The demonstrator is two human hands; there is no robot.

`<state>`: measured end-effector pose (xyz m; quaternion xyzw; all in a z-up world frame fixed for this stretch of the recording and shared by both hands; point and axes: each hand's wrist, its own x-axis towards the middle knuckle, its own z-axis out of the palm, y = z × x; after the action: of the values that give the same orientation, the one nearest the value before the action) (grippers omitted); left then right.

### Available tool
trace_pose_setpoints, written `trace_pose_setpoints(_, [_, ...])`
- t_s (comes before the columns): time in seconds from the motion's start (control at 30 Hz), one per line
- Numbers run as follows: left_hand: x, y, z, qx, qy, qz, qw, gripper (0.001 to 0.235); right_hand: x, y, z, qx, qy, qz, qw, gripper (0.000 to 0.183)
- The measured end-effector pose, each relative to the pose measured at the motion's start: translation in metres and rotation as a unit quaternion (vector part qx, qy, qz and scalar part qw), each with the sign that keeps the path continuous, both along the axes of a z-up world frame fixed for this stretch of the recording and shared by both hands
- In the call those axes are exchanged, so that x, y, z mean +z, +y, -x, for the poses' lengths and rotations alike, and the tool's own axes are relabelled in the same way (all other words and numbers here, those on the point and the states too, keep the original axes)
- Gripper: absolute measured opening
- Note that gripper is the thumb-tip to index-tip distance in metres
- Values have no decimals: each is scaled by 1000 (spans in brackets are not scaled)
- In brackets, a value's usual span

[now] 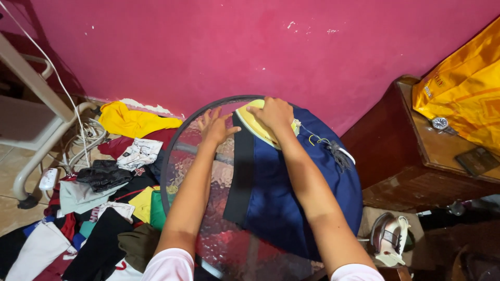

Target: Ironing a blue jersey on a glass table and then folding it.

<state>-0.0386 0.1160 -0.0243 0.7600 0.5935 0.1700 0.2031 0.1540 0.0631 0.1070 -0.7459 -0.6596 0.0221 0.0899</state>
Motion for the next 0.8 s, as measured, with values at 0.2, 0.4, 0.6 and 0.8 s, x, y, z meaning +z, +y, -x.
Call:
trace_pose_setpoints(0.2, [-6,3,-5,2,23,-14,1000,65,5,-10,-5,32,6,11,999,78])
trace_pose_setpoints(0.4, [10,-26,-41,-135,-71,-168,974,89,3,-9,-12,-5,-9,4,1000,78])
trace_pose_setpoints(0.6, [19,-38,-47,-137,44,-32,989,80,2,-10,-25,-17,0,25,1000,80])
trace_pose_setpoints(0.8, [21,-30,-45,-137,118,17,983,84,6,-15,-39,-81,-9,31,996,72])
